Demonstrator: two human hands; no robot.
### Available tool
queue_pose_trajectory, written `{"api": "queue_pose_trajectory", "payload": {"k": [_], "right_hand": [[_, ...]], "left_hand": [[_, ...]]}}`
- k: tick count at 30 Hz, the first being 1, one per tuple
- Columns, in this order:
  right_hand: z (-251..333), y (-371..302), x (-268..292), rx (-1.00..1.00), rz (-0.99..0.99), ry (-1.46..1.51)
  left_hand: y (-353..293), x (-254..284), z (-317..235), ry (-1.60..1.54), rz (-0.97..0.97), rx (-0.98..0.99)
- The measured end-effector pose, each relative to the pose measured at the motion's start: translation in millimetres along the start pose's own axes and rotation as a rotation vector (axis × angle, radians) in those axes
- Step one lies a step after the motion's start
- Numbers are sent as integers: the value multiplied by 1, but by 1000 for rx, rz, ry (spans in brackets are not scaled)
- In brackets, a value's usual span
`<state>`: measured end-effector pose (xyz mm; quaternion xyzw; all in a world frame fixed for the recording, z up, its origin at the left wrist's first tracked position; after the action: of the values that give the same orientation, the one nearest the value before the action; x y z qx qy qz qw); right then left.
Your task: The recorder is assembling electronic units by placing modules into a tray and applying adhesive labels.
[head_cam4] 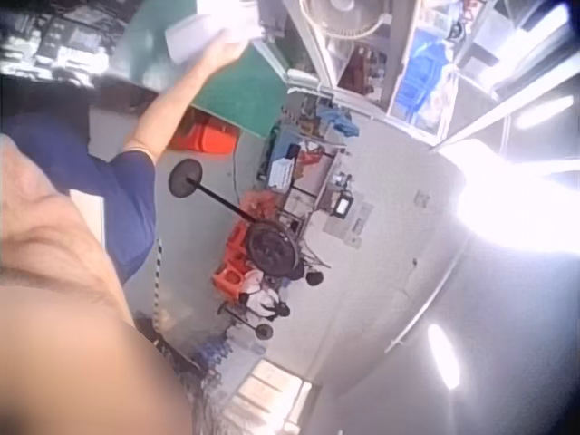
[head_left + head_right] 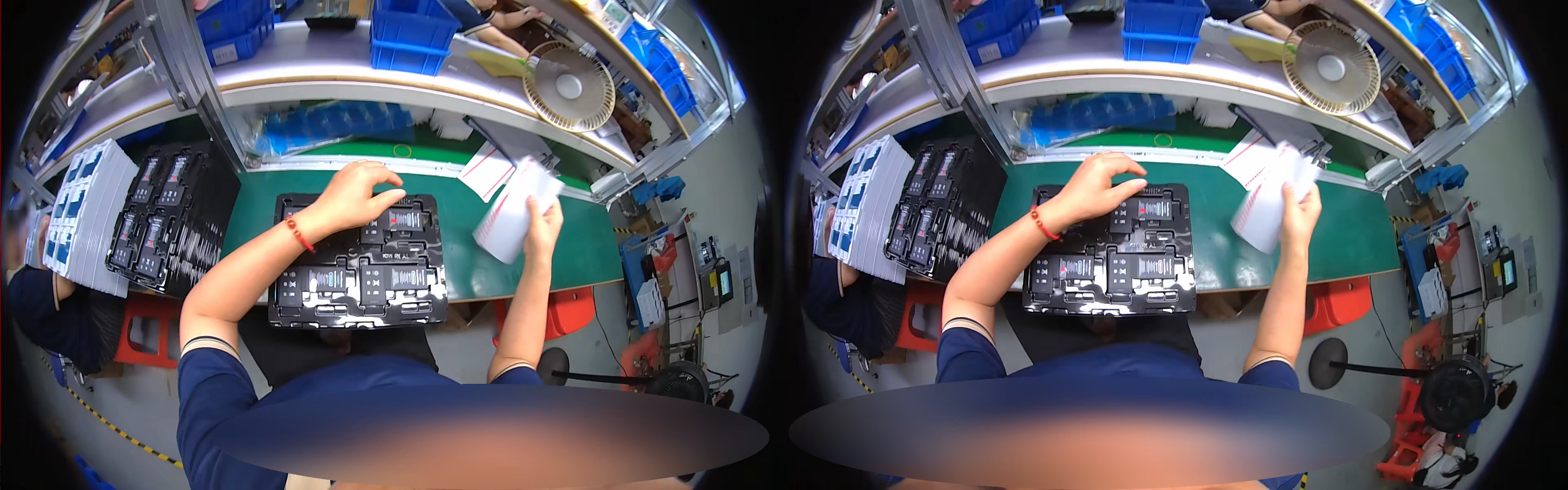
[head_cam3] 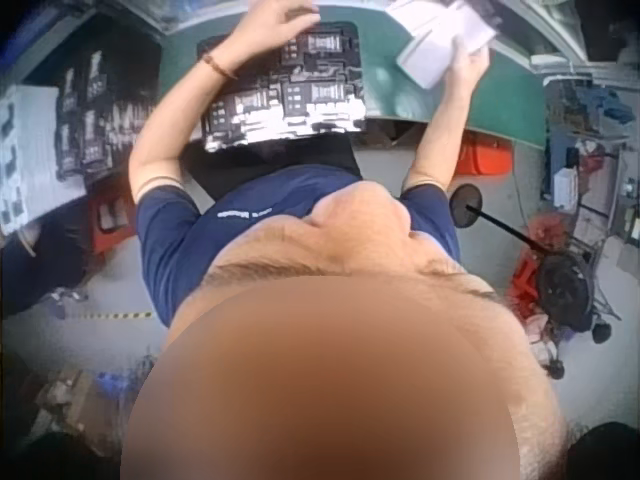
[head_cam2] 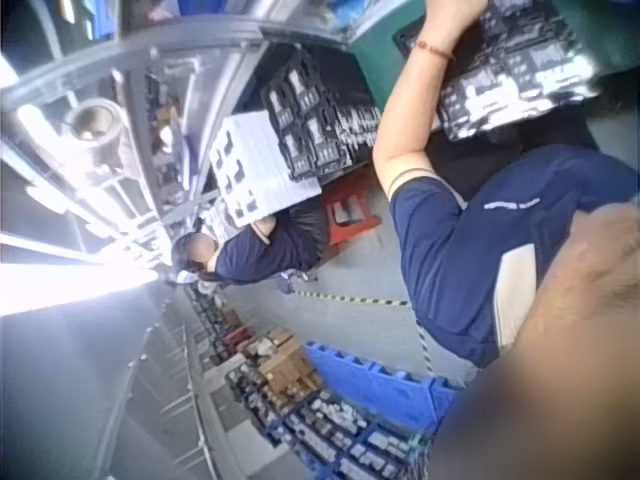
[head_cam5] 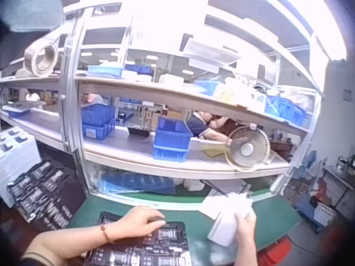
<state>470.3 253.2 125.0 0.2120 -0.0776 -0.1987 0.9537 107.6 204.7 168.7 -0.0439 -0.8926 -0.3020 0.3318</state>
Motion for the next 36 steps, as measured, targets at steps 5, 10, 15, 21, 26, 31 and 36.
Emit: {"api": "queue_pose_trajectory", "payload": {"k": [5, 10, 15, 21, 26, 31, 36], "right_hand": [[43, -34, -82, -145, -177, 906], [24, -70, -123, -94, -149, 887], [57, -91, -66, 339, -643, -29], [142, -109, -171, 904, 199, -470], [122, -93, -181, 803, 336, -417], [116, -83, -175, 674, 365, -348], [122, -81, -172, 787, 414, -266]], "left_hand": [[17, -56, 52, -694, -89, 432], [6, -68, 59, -1078, -139, 507], [0, -38, 59, -979, -263, 474], [1, -52, 59, -902, -99, 387], [4, -44, 45, -882, -67, 327], [1, -48, 42, -929, -49, 268], [1, -46, 41, -965, -64, 302]]}}
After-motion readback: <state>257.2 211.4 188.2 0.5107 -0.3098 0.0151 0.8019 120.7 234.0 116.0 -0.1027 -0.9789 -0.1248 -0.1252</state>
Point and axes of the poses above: each hand's wrist, its own y-axis towards the middle knuckle, its own x-axis out of the back of the hand, z = x × y, the point moved 8 cm from there along y, towards the middle knuckle, and after that the axes turned 5 degrees about -z, right-handed, at the moved point
